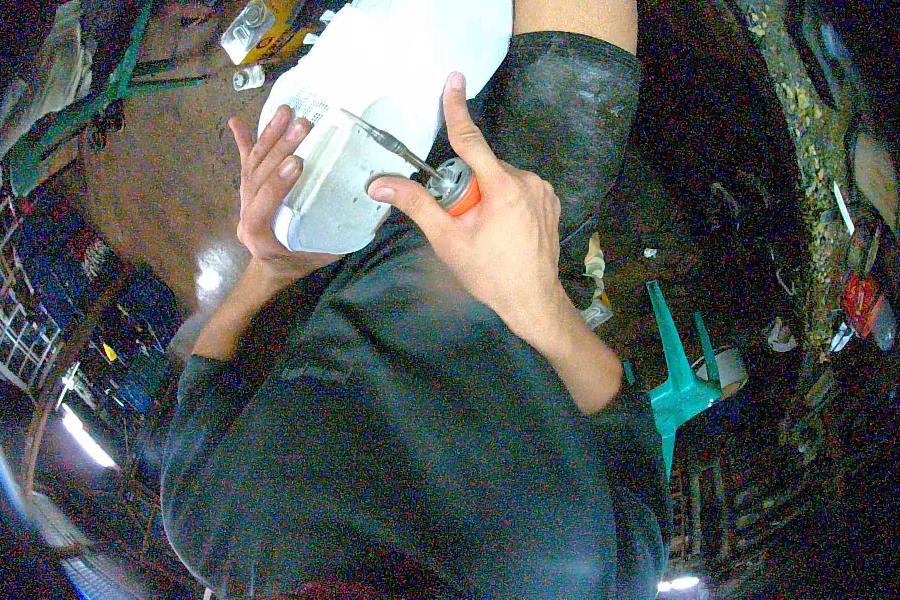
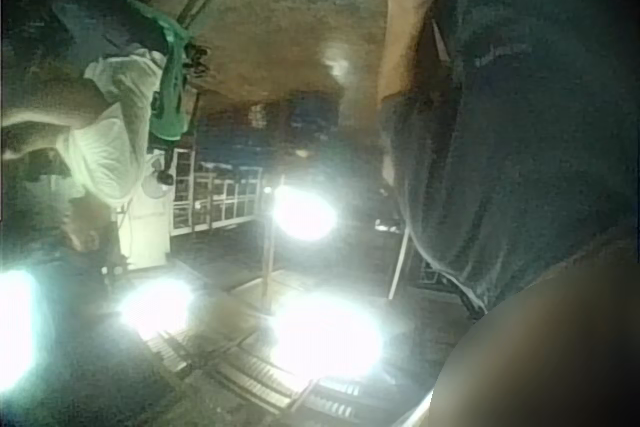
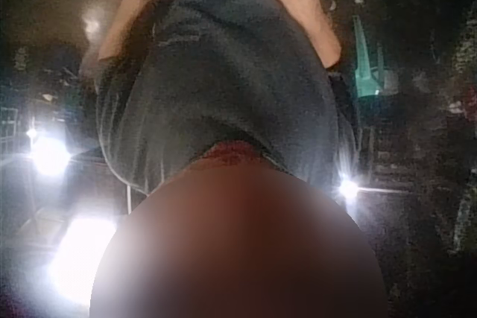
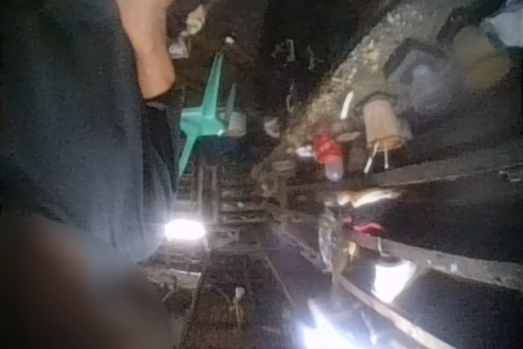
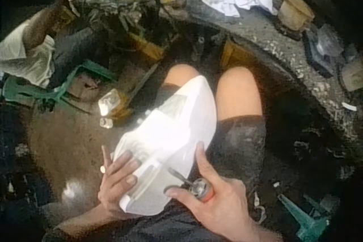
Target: The person uses a soldering iron to apply heat to the upper and sole of a white sneaker, then uses a small brush to apply a dark substance to the same areas. The person repeatedly rotates the shoe to access different sections while seated.
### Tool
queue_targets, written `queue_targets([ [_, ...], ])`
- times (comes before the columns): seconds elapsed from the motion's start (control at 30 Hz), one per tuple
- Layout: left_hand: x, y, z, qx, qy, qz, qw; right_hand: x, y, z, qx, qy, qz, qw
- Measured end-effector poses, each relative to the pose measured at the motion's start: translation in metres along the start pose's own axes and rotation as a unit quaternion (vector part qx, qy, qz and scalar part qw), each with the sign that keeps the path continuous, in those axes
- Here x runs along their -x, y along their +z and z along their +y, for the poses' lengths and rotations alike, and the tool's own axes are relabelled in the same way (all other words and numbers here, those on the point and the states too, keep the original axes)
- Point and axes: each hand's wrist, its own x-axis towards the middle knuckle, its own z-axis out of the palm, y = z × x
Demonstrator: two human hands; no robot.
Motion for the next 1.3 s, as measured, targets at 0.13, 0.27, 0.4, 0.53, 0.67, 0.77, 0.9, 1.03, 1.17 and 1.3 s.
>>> queue_targets([
  [0.13, 0.001, -0.001, -0.001, 0.006, -0.006, -0.005, 1.0, 0.0, 0.001, 0.002, -0.003, -0.018, 0.009, 1.0],
  [0.27, 0.001, 0.0, -0.001, 0.003, 0.0, -0.001, 1.0, -0.002, 0.003, 0.003, -0.033, 0.009, 0.015, 0.999],
  [0.4, 0.0, 0.0, -0.001, 0.002, -0.003, -0.004, 1.0, 0.0, 0.003, 0.001, -0.031, 0.013, 0.011, 0.999],
  [0.53, 0.002, -0.001, -0.002, 0.006, -0.009, -0.01, 1.0, 0.002, 0.002, 0.001, -0.002, 0.001, -0.002, 1.0],
  [0.67, 0.003, -0.002, -0.002, 0.012, -0.012, -0.011, 1.0, 0.004, 0.007, 0.002, 0.003, -0.064, 0.027, 0.998],
  [0.77, 0.002, -0.003, -0.005, 0.03, -0.017, 0.001, 0.999, 0.007, 0.004, 0.002, -0.052, -0.015, 0.025, 0.998],
  [0.9, -0.002, -0.011, -0.018, 0.103, -0.066, 0.013, 0.992, -0.007, -0.016, 0.012, -0.161, 0.029, 0.097, 0.982],
  [1.03, -0.007, -0.03, -0.033, 0.163, -0.145, -0.001, 0.976, -0.017, -0.043, 0.02, -0.071, -0.001, 0.091, 0.993],
  [1.17, -0.017, -0.05, -0.044, 0.17, -0.16, -0.03, 0.972, -0.026, -0.052, 0.017, -0.085, -0.009, 0.093, 0.992],
  [1.3, -0.025, -0.063, -0.058, 0.228, -0.157, -0.041, 0.96, -0.029, -0.056, 0.007, -0.083, -0.055, 0.077, 0.992],
])
